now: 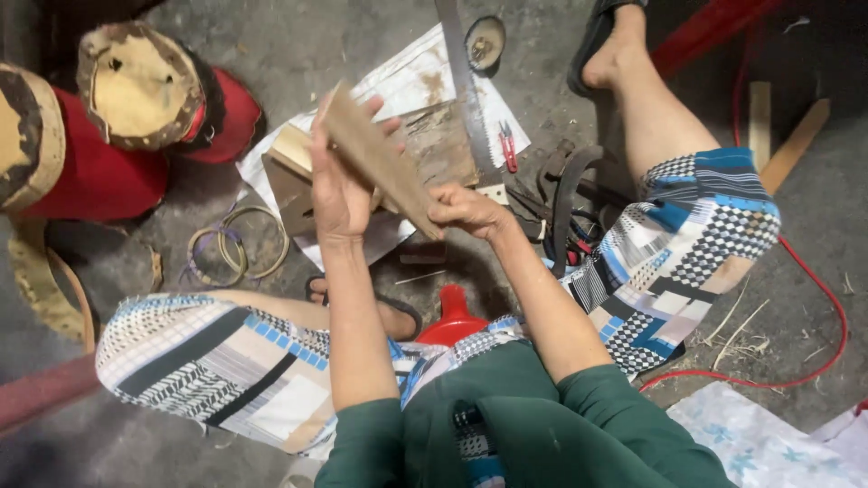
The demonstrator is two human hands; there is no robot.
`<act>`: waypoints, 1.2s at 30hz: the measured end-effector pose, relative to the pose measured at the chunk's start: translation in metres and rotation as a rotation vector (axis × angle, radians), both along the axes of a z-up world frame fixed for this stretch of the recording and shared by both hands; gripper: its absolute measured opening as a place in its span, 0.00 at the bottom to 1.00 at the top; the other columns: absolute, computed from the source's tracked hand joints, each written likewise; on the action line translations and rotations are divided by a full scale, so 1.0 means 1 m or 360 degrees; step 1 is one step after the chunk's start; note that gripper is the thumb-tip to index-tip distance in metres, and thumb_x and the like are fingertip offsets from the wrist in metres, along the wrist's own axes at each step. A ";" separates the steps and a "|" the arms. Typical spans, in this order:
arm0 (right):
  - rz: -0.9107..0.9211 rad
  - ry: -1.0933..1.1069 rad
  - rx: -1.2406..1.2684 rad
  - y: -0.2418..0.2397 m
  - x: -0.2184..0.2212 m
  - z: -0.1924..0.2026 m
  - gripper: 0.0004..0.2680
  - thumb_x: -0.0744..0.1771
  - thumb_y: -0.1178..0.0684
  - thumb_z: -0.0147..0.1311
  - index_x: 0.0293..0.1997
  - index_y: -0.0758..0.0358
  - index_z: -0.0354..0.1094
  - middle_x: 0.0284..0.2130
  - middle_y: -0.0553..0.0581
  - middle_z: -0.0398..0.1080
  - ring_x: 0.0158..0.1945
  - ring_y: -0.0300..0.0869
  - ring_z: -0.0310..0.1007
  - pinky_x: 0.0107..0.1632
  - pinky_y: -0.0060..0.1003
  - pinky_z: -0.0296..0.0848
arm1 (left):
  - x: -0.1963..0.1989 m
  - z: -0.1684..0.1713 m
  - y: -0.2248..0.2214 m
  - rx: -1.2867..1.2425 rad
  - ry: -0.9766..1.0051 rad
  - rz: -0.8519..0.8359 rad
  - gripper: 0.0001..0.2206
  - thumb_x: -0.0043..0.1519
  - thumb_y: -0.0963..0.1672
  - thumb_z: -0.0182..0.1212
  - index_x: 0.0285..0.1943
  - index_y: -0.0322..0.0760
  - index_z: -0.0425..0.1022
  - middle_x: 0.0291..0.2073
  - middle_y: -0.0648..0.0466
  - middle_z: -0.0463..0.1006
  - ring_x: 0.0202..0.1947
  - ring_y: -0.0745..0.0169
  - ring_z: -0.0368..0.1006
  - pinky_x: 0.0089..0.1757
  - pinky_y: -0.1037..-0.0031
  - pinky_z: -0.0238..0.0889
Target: Shaving and shaping small wooden blocks using a hand drawknife to finalize components for instruments.
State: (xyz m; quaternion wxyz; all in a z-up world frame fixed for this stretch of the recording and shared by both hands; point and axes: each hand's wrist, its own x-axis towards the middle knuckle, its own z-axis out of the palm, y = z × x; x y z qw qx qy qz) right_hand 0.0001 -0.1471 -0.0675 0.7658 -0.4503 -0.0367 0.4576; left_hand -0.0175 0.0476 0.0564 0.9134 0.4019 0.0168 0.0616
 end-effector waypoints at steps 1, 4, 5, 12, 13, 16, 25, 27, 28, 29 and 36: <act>0.0101 0.0002 0.0083 -0.002 0.001 0.003 0.09 0.65 0.57 0.64 0.48 0.65 0.73 0.23 0.55 0.74 0.25 0.38 0.75 0.33 0.31 0.74 | -0.001 -0.002 0.002 -0.0050 0.0044 0.0060 0.29 0.67 0.58 0.54 0.75 0.54 0.51 0.59 0.45 0.73 0.55 0.47 0.75 0.54 0.57 0.75; 0.0221 -0.0230 0.0091 0.002 0.001 0.054 0.24 0.65 0.47 0.63 0.68 0.60 0.61 0.43 0.56 0.72 0.43 0.38 0.70 0.48 0.36 0.73 | 0.002 -0.014 0.000 0.0029 0.0007 0.0295 0.32 0.67 0.58 0.52 0.78 0.57 0.46 0.46 0.51 0.75 0.44 0.60 0.76 0.49 0.66 0.75; 0.0246 -0.0440 0.0016 0.005 0.001 0.076 0.34 0.64 0.37 0.66 0.77 0.52 0.50 0.59 0.58 0.67 0.59 0.41 0.64 0.59 0.39 0.69 | 0.003 -0.019 -0.002 0.0158 -0.0054 0.0482 0.30 0.69 0.56 0.52 0.78 0.57 0.47 0.40 0.53 0.71 0.38 0.64 0.73 0.46 0.72 0.73; 0.0089 -0.0878 -0.0490 0.019 -0.014 0.033 0.19 0.61 0.42 0.73 0.56 0.47 0.73 0.40 0.43 0.75 0.46 0.29 0.68 0.51 0.31 0.70 | 0.009 -0.028 -0.015 0.0168 0.0006 0.0552 0.18 0.70 0.56 0.49 0.61 0.48 0.60 0.30 0.54 0.64 0.34 0.61 0.68 0.42 0.72 0.65; -0.0033 -0.0501 -0.0422 0.021 -0.019 0.037 0.14 0.61 0.44 0.72 0.46 0.51 0.75 0.33 0.44 0.74 0.39 0.31 0.70 0.45 0.31 0.72 | 0.011 -0.022 -0.023 0.0272 0.0107 0.0594 0.12 0.70 0.52 0.52 0.54 0.47 0.65 0.31 0.54 0.70 0.36 0.65 0.71 0.45 0.75 0.64; -0.0330 -0.0051 -0.0293 0.022 -0.013 0.033 0.11 0.64 0.42 0.66 0.38 0.56 0.75 0.22 0.53 0.72 0.28 0.39 0.74 0.35 0.35 0.76 | 0.013 -0.025 -0.025 0.0719 0.0276 0.0678 0.11 0.70 0.47 0.57 0.59 0.48 0.67 0.48 0.52 0.68 0.50 0.60 0.65 0.55 0.69 0.59; -0.1176 0.0299 -0.1280 -0.068 0.129 -0.133 0.22 0.65 0.36 0.61 0.58 0.61 0.68 0.29 0.58 0.67 0.24 0.42 0.71 0.20 0.32 0.74 | 0.017 -0.031 -0.031 0.0702 0.0887 0.0628 0.12 0.67 0.45 0.57 0.58 0.42 0.72 0.46 0.54 0.74 0.37 0.71 0.71 0.36 0.87 0.65; -0.1127 0.0236 -0.1322 -0.092 0.170 -0.198 0.20 0.66 0.37 0.62 0.56 0.61 0.69 0.31 0.61 0.67 0.24 0.44 0.70 0.19 0.34 0.71 | 0.019 -0.038 -0.034 0.0704 0.0952 0.0615 0.10 0.65 0.45 0.57 0.54 0.44 0.74 0.40 0.57 0.76 0.28 0.77 0.70 0.28 0.92 0.61; -0.1024 0.0193 -0.1443 -0.104 0.188 -0.227 0.23 0.66 0.36 0.63 0.63 0.55 0.64 0.45 0.62 0.67 0.41 0.51 0.72 0.36 0.44 0.73 | 0.019 -0.042 -0.036 0.0694 0.0991 0.0564 0.11 0.66 0.44 0.57 0.56 0.42 0.74 0.42 0.55 0.77 0.32 0.75 0.72 0.31 0.90 0.64; -0.0921 0.0147 -0.1562 -0.115 0.208 -0.255 0.27 0.67 0.34 0.64 0.71 0.48 0.60 0.60 0.63 0.67 0.58 0.59 0.73 0.52 0.55 0.75 | 0.019 -0.046 -0.038 0.0683 0.1029 0.0512 0.11 0.67 0.43 0.56 0.57 0.40 0.74 0.44 0.53 0.78 0.36 0.74 0.75 0.35 0.89 0.67; -0.1055 -0.0223 -0.1702 -0.103 0.212 -0.157 0.35 0.70 0.48 0.61 0.81 0.42 0.30 0.72 0.81 0.39 0.75 0.71 0.43 0.73 0.64 0.47 | 0.018 -0.081 -0.032 0.0720 0.1120 0.0393 0.12 0.67 0.43 0.57 0.58 0.34 0.74 0.44 0.49 0.80 0.39 0.71 0.75 0.39 0.85 0.71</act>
